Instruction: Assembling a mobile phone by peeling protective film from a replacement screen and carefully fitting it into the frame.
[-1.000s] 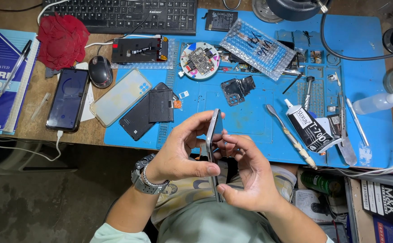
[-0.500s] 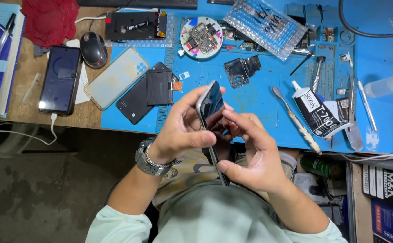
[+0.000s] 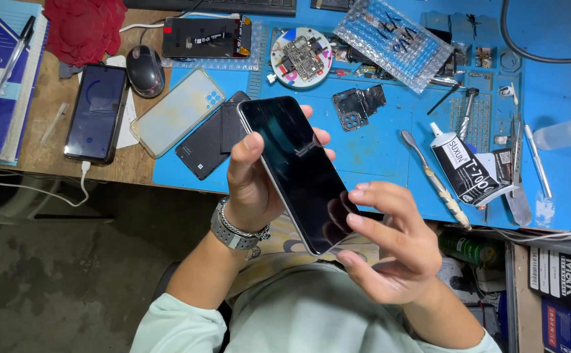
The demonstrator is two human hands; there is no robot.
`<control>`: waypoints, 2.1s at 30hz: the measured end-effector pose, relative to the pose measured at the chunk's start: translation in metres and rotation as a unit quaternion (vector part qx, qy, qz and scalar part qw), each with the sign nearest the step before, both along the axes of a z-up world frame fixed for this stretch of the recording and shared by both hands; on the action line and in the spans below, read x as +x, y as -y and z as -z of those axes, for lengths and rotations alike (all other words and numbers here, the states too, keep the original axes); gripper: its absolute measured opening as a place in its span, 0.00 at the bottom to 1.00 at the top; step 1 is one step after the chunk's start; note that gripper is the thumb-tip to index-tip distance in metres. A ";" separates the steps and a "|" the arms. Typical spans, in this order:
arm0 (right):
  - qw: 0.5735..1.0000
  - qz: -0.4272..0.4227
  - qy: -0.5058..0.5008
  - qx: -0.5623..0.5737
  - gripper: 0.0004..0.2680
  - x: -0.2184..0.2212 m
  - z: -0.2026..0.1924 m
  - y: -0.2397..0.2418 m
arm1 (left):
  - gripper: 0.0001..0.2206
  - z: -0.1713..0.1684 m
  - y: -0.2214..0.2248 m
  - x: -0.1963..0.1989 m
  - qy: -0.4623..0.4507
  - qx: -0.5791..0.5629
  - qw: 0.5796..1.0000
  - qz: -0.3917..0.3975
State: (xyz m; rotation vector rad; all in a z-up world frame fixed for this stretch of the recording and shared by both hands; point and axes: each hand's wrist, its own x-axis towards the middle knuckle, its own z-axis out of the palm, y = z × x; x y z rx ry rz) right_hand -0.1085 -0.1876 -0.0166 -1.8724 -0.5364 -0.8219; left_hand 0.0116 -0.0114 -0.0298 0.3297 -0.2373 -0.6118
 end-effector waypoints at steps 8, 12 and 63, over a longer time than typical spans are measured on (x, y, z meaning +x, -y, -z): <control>0.998 0.011 0.037 -0.040 0.08 0.006 0.001 0.000 | 0.30 -0.010 0.006 -0.001 -0.061 0.005 0.998 -0.019; 0.999 0.017 0.023 -0.034 0.08 0.007 -0.002 -0.002 | 0.30 -0.013 0.005 -0.001 -0.066 0.016 0.997 -0.028; 0.903 -0.230 -0.112 0.346 0.33 0.011 0.039 0.007 | 0.45 -0.050 -0.017 -0.010 0.316 0.278 0.893 -0.157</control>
